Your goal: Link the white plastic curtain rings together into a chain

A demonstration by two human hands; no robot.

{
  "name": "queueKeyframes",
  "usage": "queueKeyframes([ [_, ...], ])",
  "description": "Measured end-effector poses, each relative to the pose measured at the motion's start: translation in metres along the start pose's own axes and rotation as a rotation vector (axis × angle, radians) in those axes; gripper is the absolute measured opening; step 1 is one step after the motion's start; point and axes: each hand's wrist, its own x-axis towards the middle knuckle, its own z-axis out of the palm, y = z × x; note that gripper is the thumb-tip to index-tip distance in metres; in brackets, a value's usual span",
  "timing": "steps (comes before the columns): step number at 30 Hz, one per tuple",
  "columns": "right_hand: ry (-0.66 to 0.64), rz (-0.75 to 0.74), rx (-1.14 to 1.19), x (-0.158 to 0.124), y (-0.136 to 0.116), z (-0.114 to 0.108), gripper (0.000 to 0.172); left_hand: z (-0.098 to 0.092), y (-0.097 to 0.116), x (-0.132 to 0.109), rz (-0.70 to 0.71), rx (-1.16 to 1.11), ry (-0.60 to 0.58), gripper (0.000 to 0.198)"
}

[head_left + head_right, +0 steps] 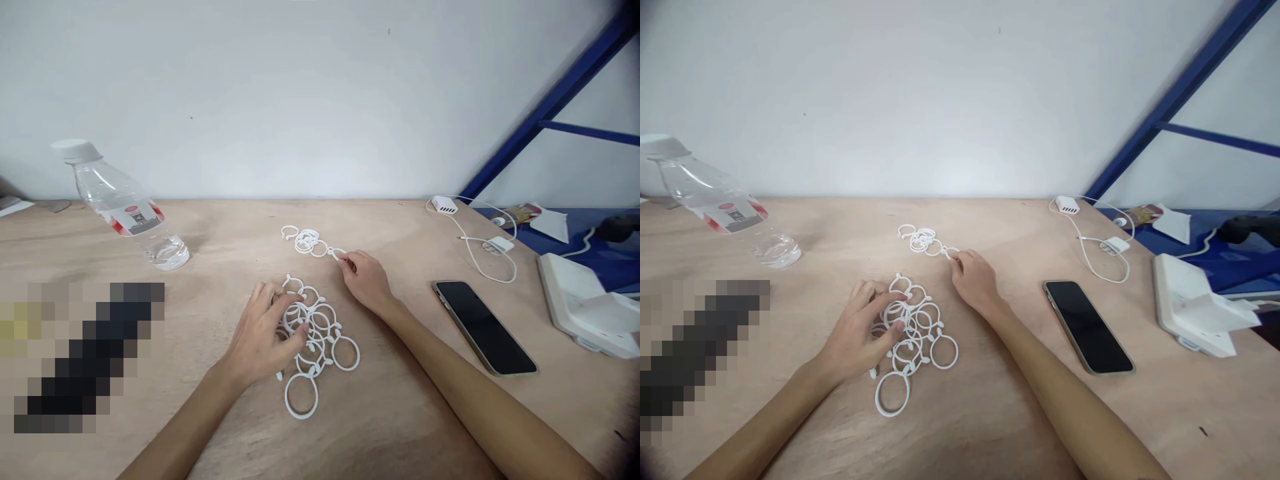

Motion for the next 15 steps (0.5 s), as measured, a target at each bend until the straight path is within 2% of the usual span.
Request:
queueKeyframes([
  [2,-0.002,0.001,0.059,-0.001,-0.008,-0.002,0.022,0.000,-0.001,0.000,-0.005,-0.006,0.015,0.029],
  [4,-0.041,0.037,0.258,-0.005,-0.019,-0.004,0.021,0.000,-0.002,0.000,-0.017,-0.020,0.030,0.033],
  [7,-0.219,0.162,0.787,-0.014,-0.040,-0.004,0.015,0.000,-0.003,0.001,-0.056,-0.057,0.063,0.033],
  [9,-0.368,0.236,1.049,-0.022,-0.052,-0.001,0.011,0.000,-0.004,0.001,-0.064,-0.089,0.099,0.032],
  [12,-0.519,0.258,1.157,-0.030,-0.061,0.004,0.012,-0.001,-0.003,0.002,-0.045,-0.124,0.141,0.034],
  [15,-0.546,0.231,1.116,-0.034,-0.064,0.005,0.017,-0.002,-0.003,0.003,-0.067,-0.119,0.157,0.033],
])
